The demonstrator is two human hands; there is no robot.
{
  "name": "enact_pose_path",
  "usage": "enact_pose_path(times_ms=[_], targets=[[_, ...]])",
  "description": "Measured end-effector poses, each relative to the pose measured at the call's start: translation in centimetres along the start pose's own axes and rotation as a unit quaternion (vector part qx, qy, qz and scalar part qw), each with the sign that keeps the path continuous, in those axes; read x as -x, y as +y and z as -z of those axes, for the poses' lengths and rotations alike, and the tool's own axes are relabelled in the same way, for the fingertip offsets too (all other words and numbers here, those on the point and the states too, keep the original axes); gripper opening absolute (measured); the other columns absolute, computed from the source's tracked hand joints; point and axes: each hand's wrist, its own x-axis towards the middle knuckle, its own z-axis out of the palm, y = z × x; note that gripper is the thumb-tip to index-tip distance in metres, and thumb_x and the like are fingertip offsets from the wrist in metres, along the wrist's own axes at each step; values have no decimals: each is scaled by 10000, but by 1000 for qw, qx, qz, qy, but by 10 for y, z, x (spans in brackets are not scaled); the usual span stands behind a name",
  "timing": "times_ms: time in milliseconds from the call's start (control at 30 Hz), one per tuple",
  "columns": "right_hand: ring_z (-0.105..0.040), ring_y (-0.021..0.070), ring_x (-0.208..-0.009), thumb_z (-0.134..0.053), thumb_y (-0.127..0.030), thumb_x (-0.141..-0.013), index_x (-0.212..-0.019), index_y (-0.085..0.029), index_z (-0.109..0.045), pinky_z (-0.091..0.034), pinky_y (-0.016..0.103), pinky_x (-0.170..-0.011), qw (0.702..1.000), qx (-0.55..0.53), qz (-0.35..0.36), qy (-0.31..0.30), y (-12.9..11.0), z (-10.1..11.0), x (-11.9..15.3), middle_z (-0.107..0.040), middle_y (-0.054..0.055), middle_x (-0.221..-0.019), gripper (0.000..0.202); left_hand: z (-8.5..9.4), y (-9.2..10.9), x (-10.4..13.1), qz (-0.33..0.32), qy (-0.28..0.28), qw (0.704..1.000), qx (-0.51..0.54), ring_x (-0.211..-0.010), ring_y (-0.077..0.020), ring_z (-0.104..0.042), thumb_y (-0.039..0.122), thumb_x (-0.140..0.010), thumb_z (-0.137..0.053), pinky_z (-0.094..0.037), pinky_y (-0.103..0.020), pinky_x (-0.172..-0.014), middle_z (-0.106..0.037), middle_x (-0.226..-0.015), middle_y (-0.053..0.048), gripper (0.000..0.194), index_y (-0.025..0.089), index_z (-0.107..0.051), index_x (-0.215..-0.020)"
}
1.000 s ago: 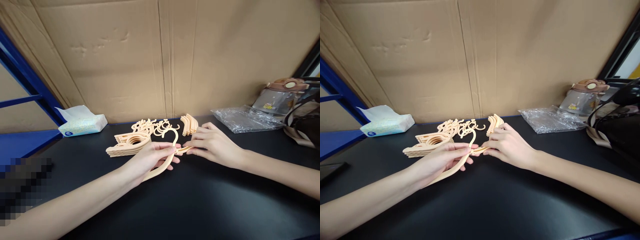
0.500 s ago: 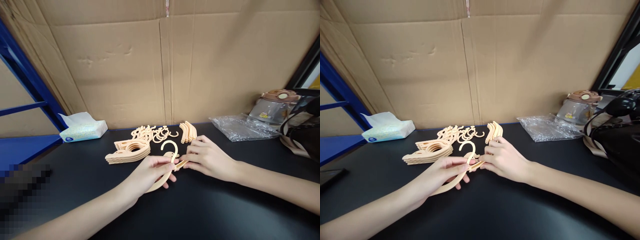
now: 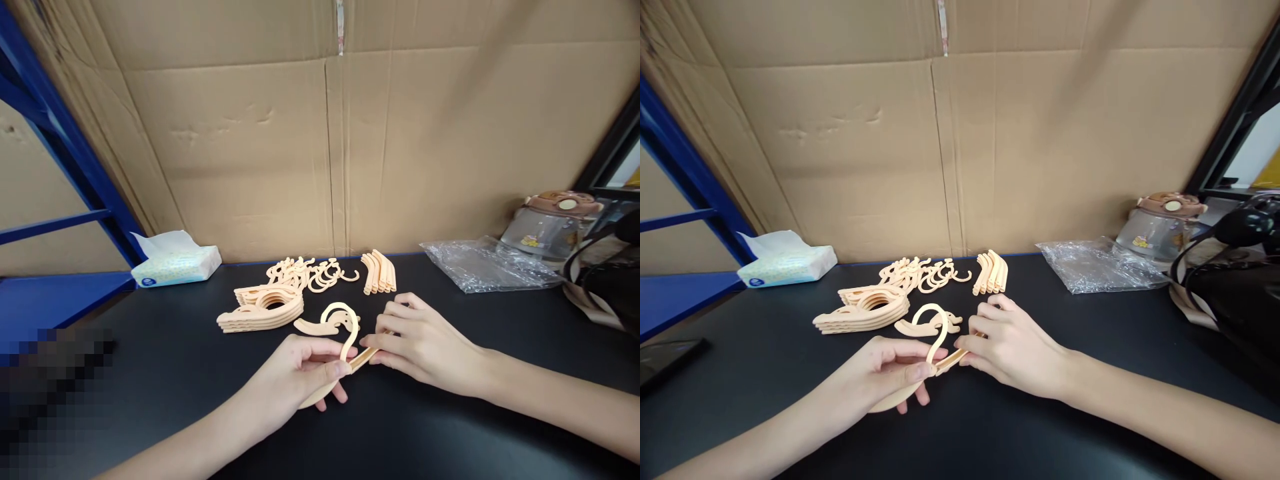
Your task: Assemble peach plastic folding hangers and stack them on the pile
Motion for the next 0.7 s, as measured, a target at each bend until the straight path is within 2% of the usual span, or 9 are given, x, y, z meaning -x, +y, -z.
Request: enact_pose_path(times_ms=[233, 467, 700], targets=[[-450, 147, -734, -409, -323, -984, -994, -214, -648, -291, 302, -784, 1000, -1, -14, -14, 2, -2, 0, -574, 4, -746, 262, 1, -2, -5, 19, 11, 1000, 1, -695, -162, -620, 444, -789, -646, -457, -207, -523, -629, -795, -52, 397, 132, -684, -1031], [-448, 154, -735, -363, -345, -997, -992, -210, -673, -290, 311, -770, 1000, -3, -9, -23, 1, -3, -3, -584, 14, -753, 339, 1, -1, 2, -5, -1, 999, -32, -724, -150, -608, 427, -842, -588, -456, -207, -586, -606, -768, -28, 342, 153, -673, -1028], [-462, 144, -745, -387, -356, -992, -1010, -215, -666, -296, 308, -784, 999, -16, -28, -40, 2, -4, -2, -590, 8, -761, 312, 1, -4, 0, -11, -2, 999, -31, -728, -155, -602, 437, -842, -578, -449, -212, -588, -594, -738, -19, 316, 160, -674, -959]])
